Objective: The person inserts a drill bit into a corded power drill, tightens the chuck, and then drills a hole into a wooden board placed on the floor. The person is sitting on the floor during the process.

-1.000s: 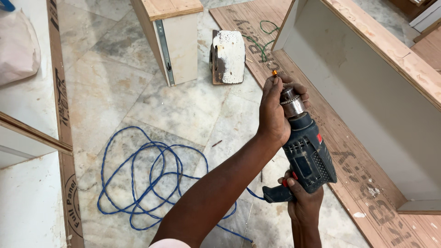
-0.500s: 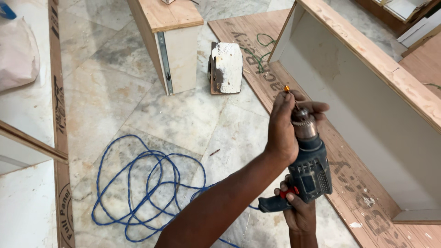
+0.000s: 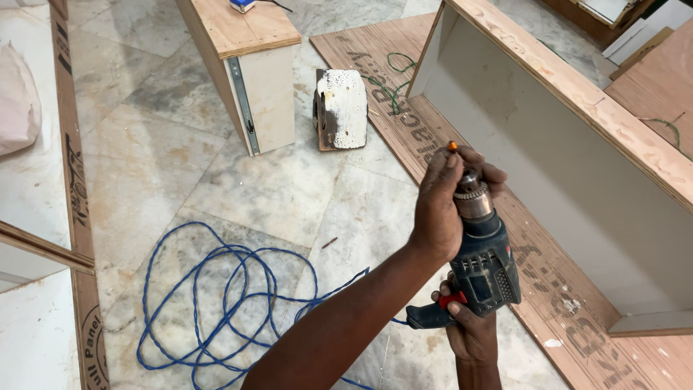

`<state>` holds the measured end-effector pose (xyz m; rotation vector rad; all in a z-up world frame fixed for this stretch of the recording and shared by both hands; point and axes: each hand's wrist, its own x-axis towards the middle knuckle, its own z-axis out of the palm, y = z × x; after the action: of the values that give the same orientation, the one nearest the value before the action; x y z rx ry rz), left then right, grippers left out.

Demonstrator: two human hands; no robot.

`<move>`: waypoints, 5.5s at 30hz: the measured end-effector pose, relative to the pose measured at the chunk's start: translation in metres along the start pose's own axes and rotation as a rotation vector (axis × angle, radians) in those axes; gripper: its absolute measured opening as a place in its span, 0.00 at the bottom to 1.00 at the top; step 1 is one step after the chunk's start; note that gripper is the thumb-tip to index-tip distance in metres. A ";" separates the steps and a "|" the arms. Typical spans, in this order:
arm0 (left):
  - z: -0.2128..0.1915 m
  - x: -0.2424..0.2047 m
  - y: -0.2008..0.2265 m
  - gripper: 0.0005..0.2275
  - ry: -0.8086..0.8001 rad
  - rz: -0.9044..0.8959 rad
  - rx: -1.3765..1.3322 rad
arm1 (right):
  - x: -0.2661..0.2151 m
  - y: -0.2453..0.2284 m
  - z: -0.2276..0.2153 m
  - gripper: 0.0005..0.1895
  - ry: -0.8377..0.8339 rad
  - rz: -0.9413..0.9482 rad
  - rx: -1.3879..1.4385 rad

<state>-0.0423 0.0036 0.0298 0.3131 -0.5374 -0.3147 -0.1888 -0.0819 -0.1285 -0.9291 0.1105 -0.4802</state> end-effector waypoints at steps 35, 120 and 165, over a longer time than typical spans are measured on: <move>-0.034 0.027 0.016 0.13 0.002 -0.172 -0.026 | -0.030 0.000 0.047 0.24 0.238 -0.317 -0.818; -0.019 0.019 0.007 0.13 0.008 -0.055 0.020 | -0.010 0.009 0.017 0.20 0.082 -0.120 -0.341; -0.013 0.017 0.003 0.11 -0.033 -0.020 -0.049 | -0.013 -0.009 0.028 0.25 0.085 -0.166 -0.099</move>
<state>-0.0209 0.0024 0.0284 0.2664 -0.5588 -0.3527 -0.1956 -0.0596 -0.1058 -1.0200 0.1356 -0.6728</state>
